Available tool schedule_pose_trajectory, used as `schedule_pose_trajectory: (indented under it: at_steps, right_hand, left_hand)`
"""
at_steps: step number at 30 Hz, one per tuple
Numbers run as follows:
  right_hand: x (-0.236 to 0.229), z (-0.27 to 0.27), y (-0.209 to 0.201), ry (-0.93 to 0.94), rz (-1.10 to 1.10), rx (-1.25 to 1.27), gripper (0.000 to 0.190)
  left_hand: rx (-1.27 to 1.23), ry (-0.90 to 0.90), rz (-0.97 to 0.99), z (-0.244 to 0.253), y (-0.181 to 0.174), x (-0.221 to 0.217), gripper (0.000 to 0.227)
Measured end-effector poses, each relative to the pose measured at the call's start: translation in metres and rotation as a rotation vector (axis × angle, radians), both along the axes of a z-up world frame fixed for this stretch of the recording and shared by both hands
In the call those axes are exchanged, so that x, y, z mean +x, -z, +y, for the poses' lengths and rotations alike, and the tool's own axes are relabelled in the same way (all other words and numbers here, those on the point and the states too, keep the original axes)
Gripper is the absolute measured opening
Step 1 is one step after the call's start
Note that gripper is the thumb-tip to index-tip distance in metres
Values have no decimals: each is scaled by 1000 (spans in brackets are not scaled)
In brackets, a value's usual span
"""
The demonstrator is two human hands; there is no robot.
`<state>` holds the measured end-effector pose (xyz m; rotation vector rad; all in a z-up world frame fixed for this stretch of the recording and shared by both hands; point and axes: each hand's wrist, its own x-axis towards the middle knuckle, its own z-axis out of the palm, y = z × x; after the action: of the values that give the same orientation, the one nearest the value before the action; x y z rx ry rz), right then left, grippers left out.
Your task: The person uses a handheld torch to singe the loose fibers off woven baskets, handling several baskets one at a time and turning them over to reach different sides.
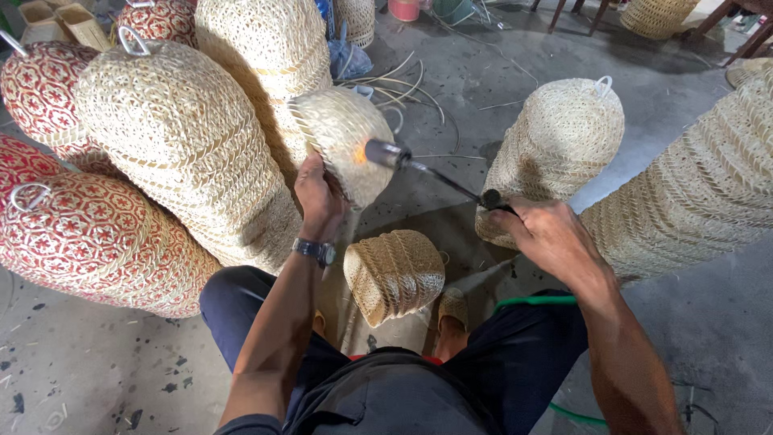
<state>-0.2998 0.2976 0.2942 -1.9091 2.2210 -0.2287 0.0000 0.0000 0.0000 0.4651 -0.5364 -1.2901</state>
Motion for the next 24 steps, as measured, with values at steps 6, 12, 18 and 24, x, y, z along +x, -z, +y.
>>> schedule_pose_trajectory:
  at_steps: [6,12,18,24]
  right_hand:
    - [-35,4,49,-203,-108,-180,28]
    - [-48,-2,55,44,-236,-182,37]
    - [-65,0,65,-170,-355,-123,48]
    - [-72,1,52,203,-366,-41,36]
  left_hand:
    - [34,56,423,51,-95,1,41]
    - [45,82,324,66,-108,2,43]
    - [0,37,275,68,-113,21,42]
    - [1,4,64,51,-94,67,35]
